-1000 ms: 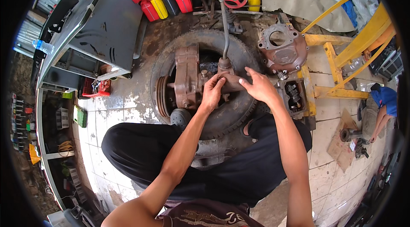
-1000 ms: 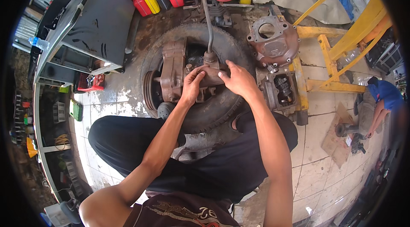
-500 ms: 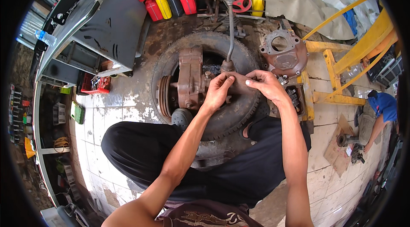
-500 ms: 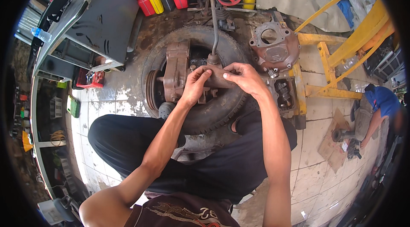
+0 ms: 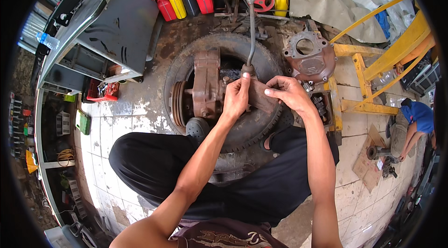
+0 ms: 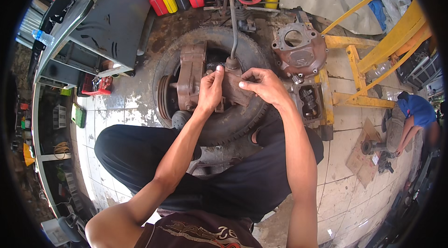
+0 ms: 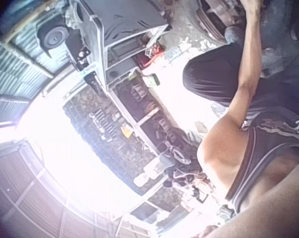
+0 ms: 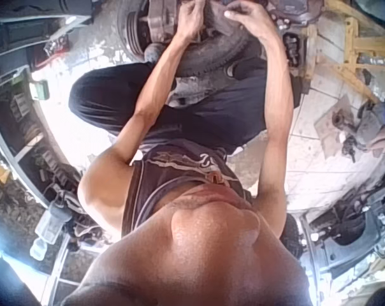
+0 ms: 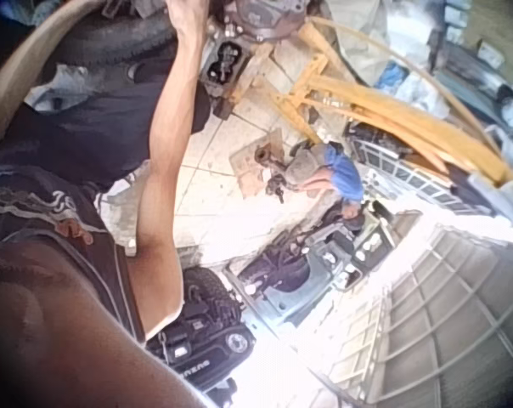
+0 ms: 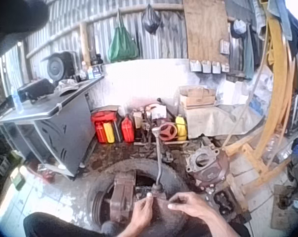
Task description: The person sits on the floor and uses a wire brush to clean a rusty mechanical component, likely a brake assembly, resting on a tire. The person repeatedly scrubs the surface of the metal part to remove rust and debris.
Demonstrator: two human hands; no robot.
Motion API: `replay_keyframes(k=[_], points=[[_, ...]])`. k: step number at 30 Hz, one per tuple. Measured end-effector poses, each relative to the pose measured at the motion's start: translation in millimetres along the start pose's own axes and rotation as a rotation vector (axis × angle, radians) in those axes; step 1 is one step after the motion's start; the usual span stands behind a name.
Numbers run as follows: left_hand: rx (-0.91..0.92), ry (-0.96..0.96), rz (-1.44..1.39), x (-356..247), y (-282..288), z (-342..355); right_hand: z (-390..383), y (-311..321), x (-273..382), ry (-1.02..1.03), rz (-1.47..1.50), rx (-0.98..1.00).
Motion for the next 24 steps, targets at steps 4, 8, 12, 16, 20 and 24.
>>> replay_keyframes(k=[4, 8, 12, 16, 20, 24], points=[[0.064, 0.302, -0.303, 0, 4, 4, -3, 3, 6, -0.066, 0.015, -0.048], [0.312, 0.530, -0.801, -11, 3, -1, -2, 5, -2, -0.038, 0.202, -0.133], [0.335, 0.534, -0.907, -6, -7, -11, 3, 2, -11, 0.031, 0.342, -0.222], [0.378, 0.514, -0.926, 10, -12, -10, 6, 2, -15, 0.091, 0.478, -0.255], [0.338, 0.517, -0.924, 3, -17, -13, 6, -1, -12, 0.102, 0.488, -0.266], [0.297, 0.485, -0.879, -7, -16, -13, 6, -2, -11, 0.089, 0.446, -0.239]])
Point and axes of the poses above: each hand's wrist, its own z-axis towards the middle knuckle, its own y-axis out of the back of the hand, x = y × z, the point moved 1 cm from there along z, towards the middle knuckle, and after that the axes turned 7 degrees about y, right-handed, at the moved point
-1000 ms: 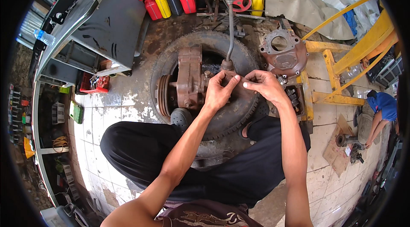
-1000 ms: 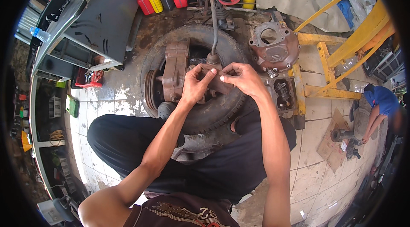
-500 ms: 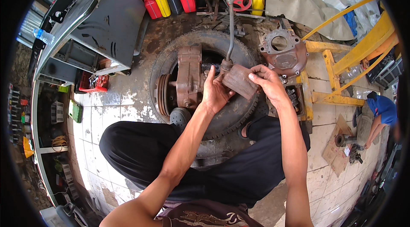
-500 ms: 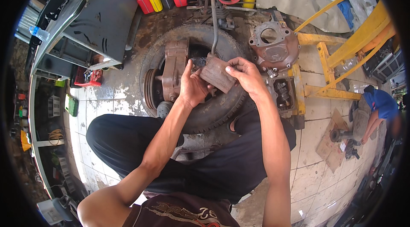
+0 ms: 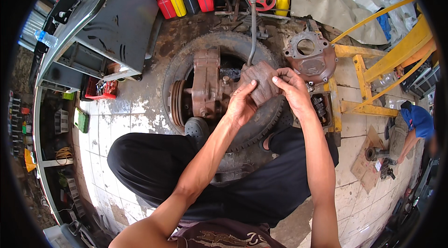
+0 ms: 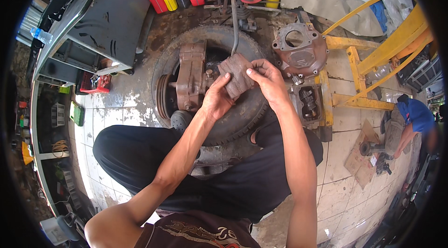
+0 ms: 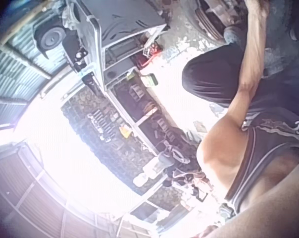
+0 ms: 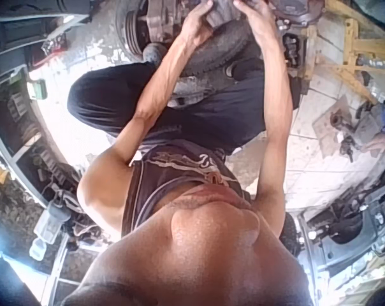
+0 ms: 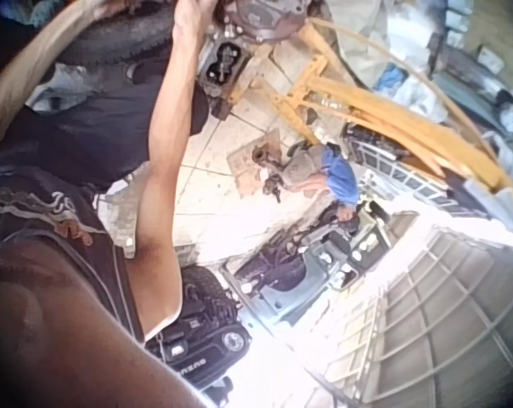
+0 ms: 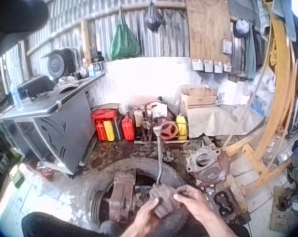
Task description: The person sits on the floor and uses a wire brush to clean a rusty mechanical component, likely a brake assembly, resting on a tire. The person repeatedly scrubs the surface of the metal part to remove rust and debris.
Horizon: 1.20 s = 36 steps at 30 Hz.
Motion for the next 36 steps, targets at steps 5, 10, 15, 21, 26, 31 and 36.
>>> replay_keyframes(k=[5, 10, 15, 21, 26, 31, 36], points=[[-0.048, -0.116, 0.003, -4, 3, 3, 1, 4, 0, -0.091, -0.059, 0.027], [-0.099, -0.253, 0.143, -3, 12, 7, -6, -14, 9, -0.225, -0.027, 0.084], [-0.119, -0.303, 0.211, 0, 9, 7, 2, -9, -18, -0.206, -0.154, 0.099], [0.011, -0.144, -0.005, 4, 11, 4, 5, -6, -27, -0.168, -0.077, -0.036], [0.079, -0.411, 0.241, 25, 14, 9, 2, -12, -16, -0.187, 0.022, -0.096], [-0.051, -0.532, 0.655, 48, 5, 0, 3, -7, -23, -0.104, -0.068, -0.066], [-0.198, -0.525, 0.603, 42, 4, 7, 2, -5, -42, -0.144, -0.335, -0.002]])
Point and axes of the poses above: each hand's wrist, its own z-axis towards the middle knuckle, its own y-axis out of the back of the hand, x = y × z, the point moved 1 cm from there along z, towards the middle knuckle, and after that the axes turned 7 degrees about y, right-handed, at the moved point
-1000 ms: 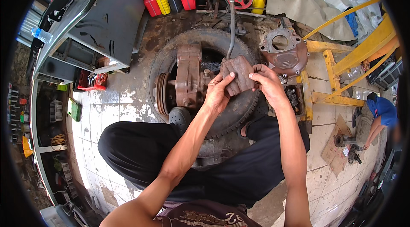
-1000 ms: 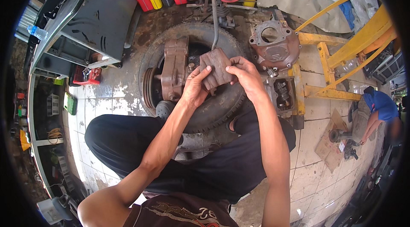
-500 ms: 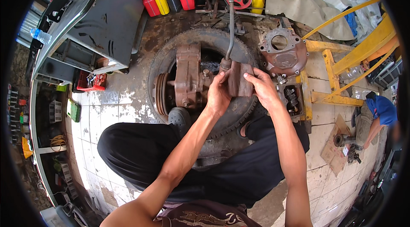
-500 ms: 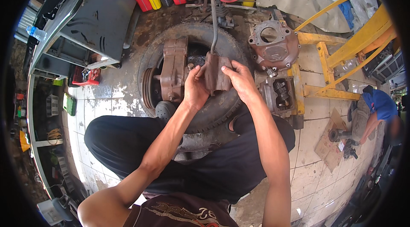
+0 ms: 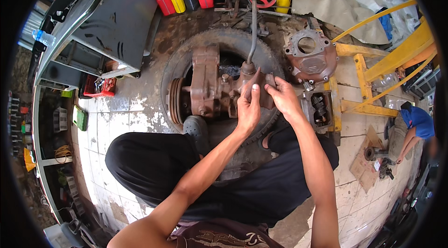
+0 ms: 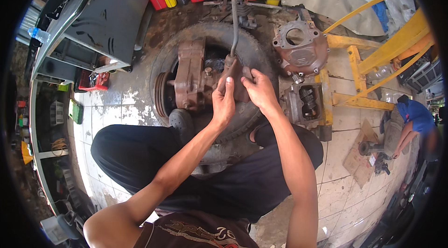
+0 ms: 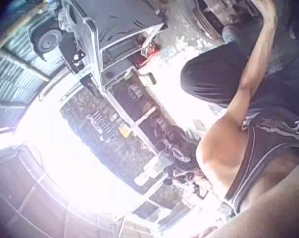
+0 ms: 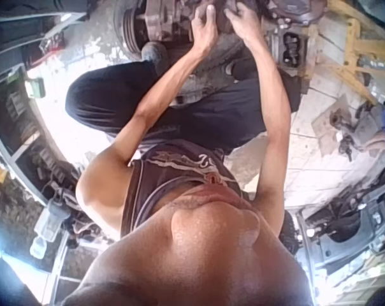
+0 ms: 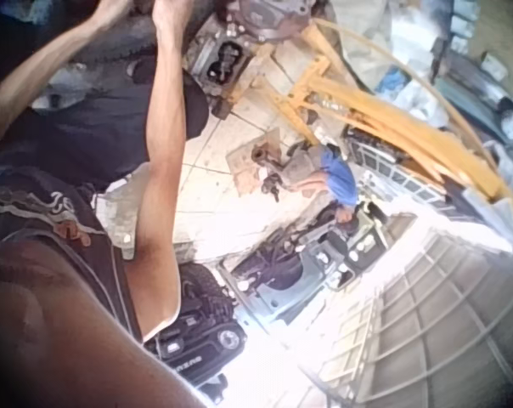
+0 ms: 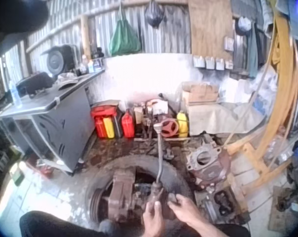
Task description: The person sits on the floor and uses a wire brush to clean a rusty mechanical component, likely a brake assembly, resting on a tire. The person repeatedly scrubs the surface of the metal part to remove rust and debris.
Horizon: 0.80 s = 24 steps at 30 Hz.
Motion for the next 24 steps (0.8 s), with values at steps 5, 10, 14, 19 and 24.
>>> replay_keyframes(k=[5, 10, 14, 19, 24], points=[[-0.332, -0.078, 0.288, 20, 24, 19, -9, -12, 2, 0.052, -0.791, 0.045], [-0.353, -0.201, 0.768, 23, 68, 43, -22, -9, 4, 0.191, -1.113, 0.091], [-0.349, -0.388, 1.175, 33, 88, 64, -23, -14, 11, 0.172, -1.119, 0.190], [-0.129, -0.240, 1.553, 91, 77, 72, -26, -23, 7, 0.225, -1.131, 0.270], [-0.218, -0.360, 1.568, 122, 72, 53, -33, -25, 11, 0.273, -1.144, 0.326]])
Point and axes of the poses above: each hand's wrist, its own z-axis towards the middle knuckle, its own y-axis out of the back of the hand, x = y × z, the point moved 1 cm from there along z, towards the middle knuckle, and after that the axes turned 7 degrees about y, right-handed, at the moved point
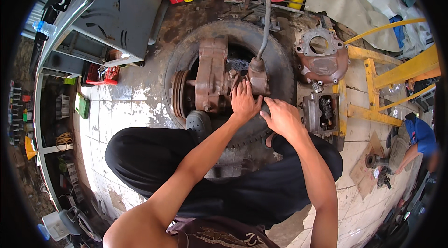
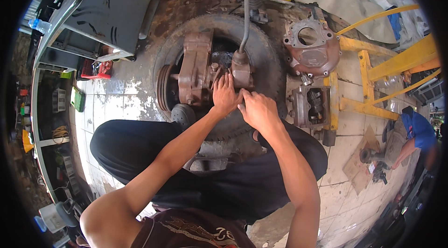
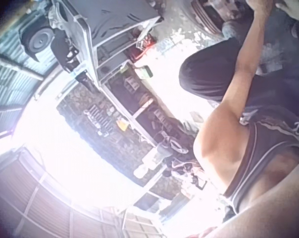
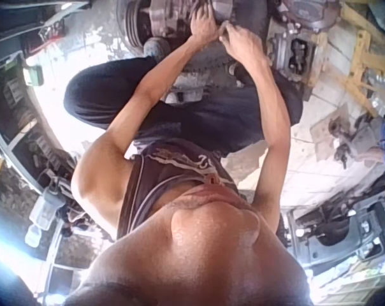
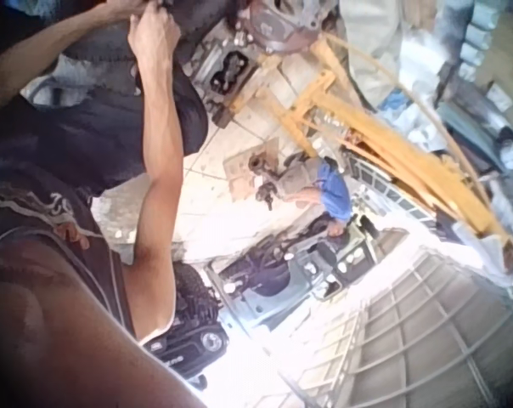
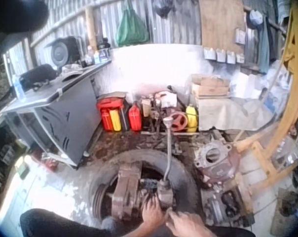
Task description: The person sits on the floor and uses a wire brush to clean a rusty mechanical component, likely a brake assembly, resting on a tire. The person repeatedly scrubs the surface of the metal part to remove rust and debris.
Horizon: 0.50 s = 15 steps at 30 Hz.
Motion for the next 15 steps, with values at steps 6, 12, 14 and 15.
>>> replay_keyframes(k=[6, 12, 14, 15], points=[[0.235, 0.201, -0.229, -3, 9, 51, -7, -4, 7, 0.085, 0.034, 0.034], [0.040, 0.150, -0.180, -15, -4, 21, -17, 1, 16, 0.125, -0.007, 0.107], [0.065, 0.233, -0.186, -11, -4, 56, -9, 3, 19, 0.155, 0.001, 0.073], [0.112, 0.278, -0.117, -7, -5, 67, -9, 2, 23, 0.167, 0.005, 0.067]])
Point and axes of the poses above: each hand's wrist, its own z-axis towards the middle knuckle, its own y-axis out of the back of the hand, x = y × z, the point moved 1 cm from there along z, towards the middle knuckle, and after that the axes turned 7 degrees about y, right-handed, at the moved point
